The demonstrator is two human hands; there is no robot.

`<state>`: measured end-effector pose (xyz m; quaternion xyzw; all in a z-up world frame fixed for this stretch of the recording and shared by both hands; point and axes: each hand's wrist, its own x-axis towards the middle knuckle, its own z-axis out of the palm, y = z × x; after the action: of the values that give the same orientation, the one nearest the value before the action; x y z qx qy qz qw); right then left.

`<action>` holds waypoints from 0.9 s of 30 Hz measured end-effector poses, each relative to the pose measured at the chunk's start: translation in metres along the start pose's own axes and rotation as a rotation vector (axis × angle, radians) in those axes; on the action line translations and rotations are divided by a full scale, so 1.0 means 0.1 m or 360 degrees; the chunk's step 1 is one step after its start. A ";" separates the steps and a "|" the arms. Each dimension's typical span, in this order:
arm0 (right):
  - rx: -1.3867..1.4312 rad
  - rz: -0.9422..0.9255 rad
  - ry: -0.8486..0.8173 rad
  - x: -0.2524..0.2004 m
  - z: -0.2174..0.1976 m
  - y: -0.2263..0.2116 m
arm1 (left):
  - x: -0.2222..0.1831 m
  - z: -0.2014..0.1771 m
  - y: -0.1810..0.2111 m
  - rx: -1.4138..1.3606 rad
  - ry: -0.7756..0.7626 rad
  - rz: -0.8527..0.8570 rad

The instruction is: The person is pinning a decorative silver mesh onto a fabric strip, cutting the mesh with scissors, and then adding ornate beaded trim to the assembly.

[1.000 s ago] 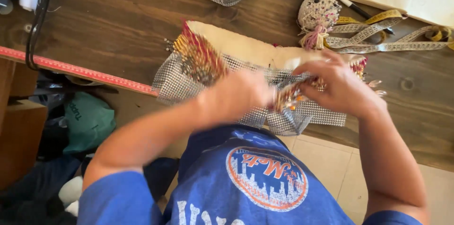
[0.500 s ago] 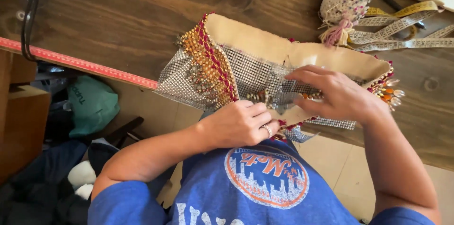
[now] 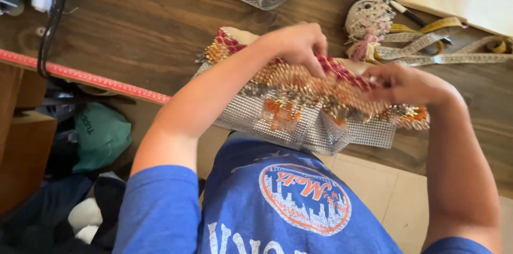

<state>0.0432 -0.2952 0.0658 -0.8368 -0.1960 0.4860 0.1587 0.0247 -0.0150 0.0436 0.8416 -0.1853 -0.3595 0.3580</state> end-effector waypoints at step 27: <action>-0.0190 0.0112 0.1379 -0.30 1.64 0.43 | 0.29 -0.09 -0.15 0.0017 0.0024 -0.0457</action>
<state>-0.1065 -0.3348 -0.0097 -0.9772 -0.1105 0.0831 0.1610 0.0516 -0.0171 0.0238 0.8640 -0.0624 -0.3998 0.2997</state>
